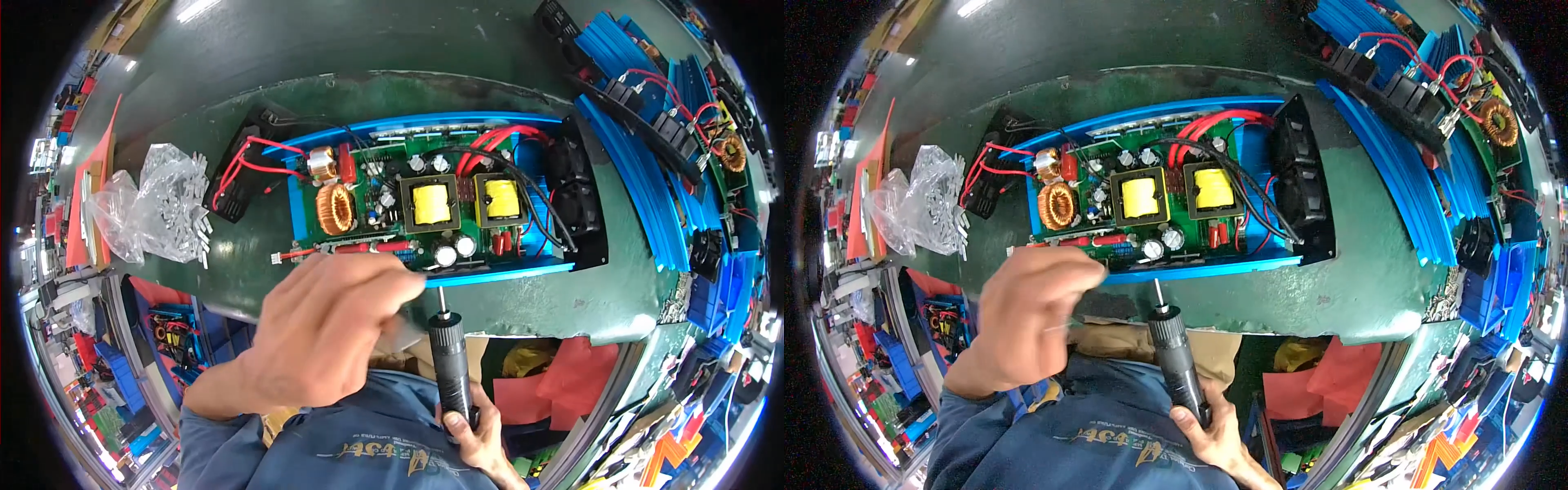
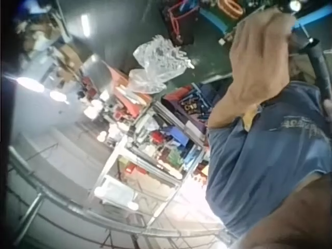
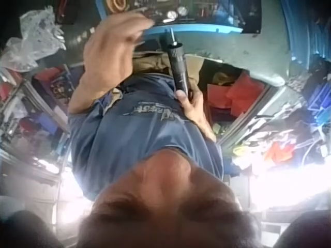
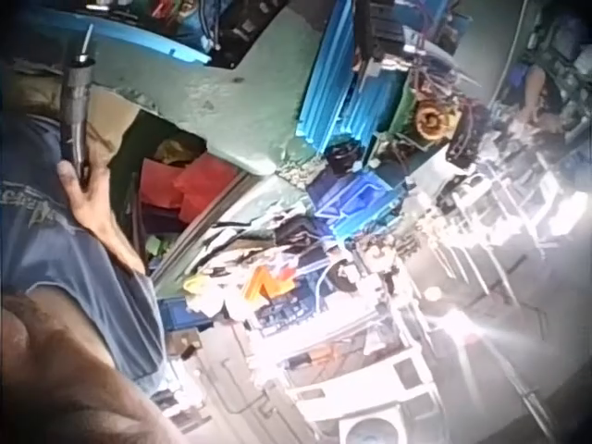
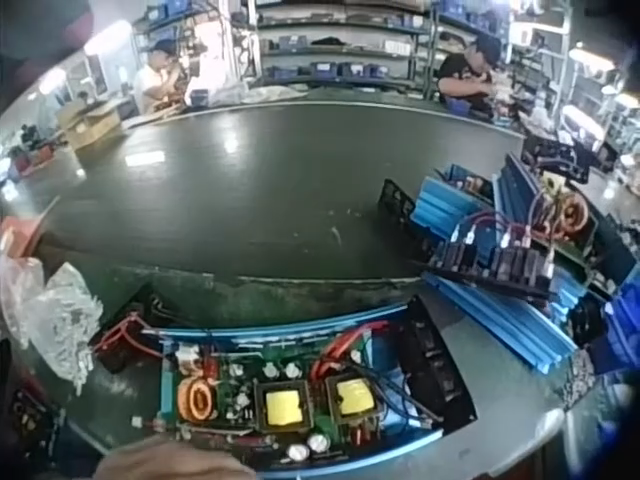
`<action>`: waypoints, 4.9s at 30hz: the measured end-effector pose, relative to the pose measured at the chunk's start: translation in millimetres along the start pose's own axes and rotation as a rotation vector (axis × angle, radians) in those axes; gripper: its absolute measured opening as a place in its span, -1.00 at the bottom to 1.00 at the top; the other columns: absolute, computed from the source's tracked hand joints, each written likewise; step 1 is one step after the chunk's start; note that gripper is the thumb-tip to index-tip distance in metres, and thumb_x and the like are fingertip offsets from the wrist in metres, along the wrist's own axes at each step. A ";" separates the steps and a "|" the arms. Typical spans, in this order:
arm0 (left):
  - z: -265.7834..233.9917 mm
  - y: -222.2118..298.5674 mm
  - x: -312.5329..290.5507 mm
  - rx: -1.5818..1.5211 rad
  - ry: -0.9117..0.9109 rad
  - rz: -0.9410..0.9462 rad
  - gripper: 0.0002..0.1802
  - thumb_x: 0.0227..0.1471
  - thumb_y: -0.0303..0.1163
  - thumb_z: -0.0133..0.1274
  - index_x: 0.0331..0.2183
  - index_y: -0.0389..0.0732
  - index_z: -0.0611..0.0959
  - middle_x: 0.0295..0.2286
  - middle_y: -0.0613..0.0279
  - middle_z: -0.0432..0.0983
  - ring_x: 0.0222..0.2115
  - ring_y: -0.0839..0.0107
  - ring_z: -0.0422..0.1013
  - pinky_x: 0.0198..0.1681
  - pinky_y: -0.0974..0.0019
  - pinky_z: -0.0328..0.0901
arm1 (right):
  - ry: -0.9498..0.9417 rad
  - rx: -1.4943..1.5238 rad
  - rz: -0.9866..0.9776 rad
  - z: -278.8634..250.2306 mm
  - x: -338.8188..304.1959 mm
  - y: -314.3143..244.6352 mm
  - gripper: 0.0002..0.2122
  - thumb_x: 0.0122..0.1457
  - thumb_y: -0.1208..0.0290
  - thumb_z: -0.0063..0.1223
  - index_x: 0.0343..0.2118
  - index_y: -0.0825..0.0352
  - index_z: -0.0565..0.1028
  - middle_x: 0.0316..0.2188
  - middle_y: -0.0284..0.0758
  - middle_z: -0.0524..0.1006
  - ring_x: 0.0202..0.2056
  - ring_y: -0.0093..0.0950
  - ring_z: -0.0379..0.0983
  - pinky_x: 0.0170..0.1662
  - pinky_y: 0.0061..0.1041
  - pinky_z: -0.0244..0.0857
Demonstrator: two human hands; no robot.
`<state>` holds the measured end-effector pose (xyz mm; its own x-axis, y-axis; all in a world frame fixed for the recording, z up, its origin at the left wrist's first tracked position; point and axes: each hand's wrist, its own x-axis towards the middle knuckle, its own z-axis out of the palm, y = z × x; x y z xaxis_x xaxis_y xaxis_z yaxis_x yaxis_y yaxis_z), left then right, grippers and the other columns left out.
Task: Assembling internal components of power inverters and securing them using an electric screwdriver.
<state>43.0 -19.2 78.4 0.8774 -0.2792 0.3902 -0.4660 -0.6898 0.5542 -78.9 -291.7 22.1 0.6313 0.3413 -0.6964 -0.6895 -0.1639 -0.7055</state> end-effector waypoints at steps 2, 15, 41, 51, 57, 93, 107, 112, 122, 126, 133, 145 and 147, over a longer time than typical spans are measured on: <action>2.2 3.6 0.6 0.194 -0.208 -0.027 -0.60 -0.06 -0.48 0.22 -0.10 -0.25 0.63 -0.26 0.27 0.46 -0.33 0.33 0.43 -0.32 0.26 0.38 | 0.016 -0.002 -0.028 4.0 -0.1 3.1 -0.53 0.23 0.16 0.16 -0.03 0.50 0.38 -0.37 -0.29 0.54 -0.33 -0.58 0.43 -0.21 -0.55 0.33; 15.0 15.7 9.0 0.400 -0.364 -0.038 -0.55 -0.16 -0.49 0.13 -0.11 -0.33 0.62 -0.32 0.23 0.41 -0.31 0.33 0.40 -0.46 0.37 0.38 | -0.037 0.015 -0.142 8.0 4.7 7.2 -0.15 0.35 -0.33 -0.59 0.20 0.53 0.27 -0.36 -0.22 0.55 -0.31 -0.47 0.49 -0.19 -0.43 0.37; -52.1 -38.6 -95.3 0.234 0.284 -0.738 -0.78 0.05 -0.46 0.28 -0.21 -0.23 0.69 -0.34 0.14 0.56 -0.36 0.30 0.53 -0.30 0.32 0.41 | 0.320 0.141 -0.117 3.9 13.5 60.6 -0.29 0.35 -0.23 -0.44 0.22 0.35 0.39 -0.33 -0.35 0.52 -0.36 -0.50 0.40 -0.26 -0.54 0.27; -105.9 -139.6 -113.2 0.354 0.192 -0.721 -0.81 0.14 -0.40 0.15 -0.22 -0.29 0.69 -0.20 0.07 0.57 -0.16 0.15 0.52 -0.10 0.24 0.40 | 0.288 0.053 -0.190 20.4 24.5 45.2 -0.32 0.36 -0.23 -0.43 0.03 0.37 0.48 -0.50 -0.41 0.46 -0.54 -0.60 0.34 -0.49 -0.57 0.19; -137.8 -181.8 -140.4 0.323 0.165 -0.672 -0.72 0.28 -0.32 0.09 -0.14 -0.36 0.67 -0.19 0.19 0.61 -0.22 0.45 0.52 -0.14 0.37 0.40 | 0.135 -0.207 -0.287 37.4 22.1 27.1 -0.34 0.40 -0.16 -0.52 0.17 0.37 0.37 -0.42 -0.35 0.52 -0.42 -0.53 0.40 -0.31 -0.44 0.27; -15.1 -44.3 27.2 0.395 -0.332 0.214 -0.90 0.01 -0.53 0.25 -0.34 -0.24 0.71 0.20 0.15 0.39 0.23 0.13 0.28 0.27 0.17 0.17 | -0.013 -0.112 -0.171 36.9 26.3 -1.5 -0.50 0.48 0.03 -0.43 0.09 0.40 0.37 -0.53 -0.21 0.46 -0.49 -0.38 0.38 -0.32 -0.42 0.26; -17.0 -52.5 22.0 0.040 -0.367 -0.034 -0.85 -0.09 -0.44 0.31 -0.37 -0.20 0.74 0.24 0.06 0.30 0.25 0.04 0.23 0.31 -0.01 0.11 | -0.237 0.300 -0.026 45.6 19.1 4.0 -0.22 0.38 -0.28 -0.63 0.07 0.45 0.38 -0.43 -0.29 0.54 -0.43 -0.54 0.41 -0.29 -0.55 0.28; -19.4 -56.1 26.8 0.001 -0.383 -0.010 -0.87 -0.07 -0.44 0.27 -0.44 -0.29 0.71 0.22 0.00 0.31 0.22 0.09 0.26 0.27 0.01 0.16 | -0.256 0.312 0.022 44.5 24.6 -9.2 -0.10 0.30 -0.39 -0.55 0.16 0.56 0.32 -0.50 -0.28 0.52 -0.52 -0.57 0.41 -0.39 -0.59 0.24; -17.4 -57.1 20.4 0.018 -0.406 -0.047 -0.88 -0.12 -0.47 0.23 -0.44 -0.29 0.70 0.23 -0.08 0.30 0.16 0.07 0.35 0.27 -0.01 0.17 | -0.279 0.376 0.061 51.8 28.3 4.3 -0.19 0.36 -0.29 -0.57 0.20 0.52 0.27 -0.42 -0.25 0.52 -0.42 -0.51 0.44 -0.27 -0.50 0.30; -12.8 -59.8 18.0 -0.028 -0.341 -0.005 -0.85 -0.10 -0.42 0.20 -0.45 -0.31 0.70 0.27 -0.03 0.25 0.20 -0.03 0.29 0.29 -0.01 0.16 | -0.463 0.748 0.204 50.8 27.6 33.2 -0.08 0.27 -0.42 -0.54 0.28 0.47 0.25 -0.58 -0.25 0.47 -0.59 -0.50 0.31 -0.44 -0.51 0.18; -47.4 -67.8 -5.8 0.048 0.011 0.086 -0.94 0.01 -0.45 0.23 -0.40 -0.12 0.67 0.01 0.16 0.52 0.03 0.15 0.45 0.13 0.00 0.32 | 0.204 0.112 -0.036 35.7 16.6 46.9 -0.39 0.40 -0.18 -0.38 -0.18 0.37 0.51 -0.43 -0.29 0.55 -0.46 -0.44 0.45 -0.39 -0.43 0.35; -109.2 -179.1 -113.0 0.481 0.175 -0.589 -0.81 0.16 -0.39 0.17 -0.19 -0.25 0.70 -0.31 0.07 0.62 -0.32 0.25 0.58 -0.21 0.28 0.41 | 0.123 -0.095 -0.207 41.5 28.6 41.7 -0.29 0.40 -0.21 -0.65 -0.03 0.40 0.43 -0.46 -0.36 0.50 -0.46 -0.55 0.35 -0.33 -0.51 0.24; -125.2 -188.1 -116.0 0.451 0.175 -0.667 -0.79 0.20 -0.35 0.16 -0.19 -0.27 0.70 -0.25 0.08 0.65 -0.29 0.31 0.59 -0.20 0.32 0.42 | 0.062 -0.183 -0.225 40.5 26.3 25.4 -0.45 0.44 0.00 -0.48 0.11 0.40 0.38 -0.42 -0.20 0.51 -0.41 -0.35 0.42 -0.25 -0.38 0.28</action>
<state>14.5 226.6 20.9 0.9057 0.3664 0.2132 0.2700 -0.8864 0.3761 -94.2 -249.4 -8.7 0.7854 0.3314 -0.5229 -0.4581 -0.2570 -0.8509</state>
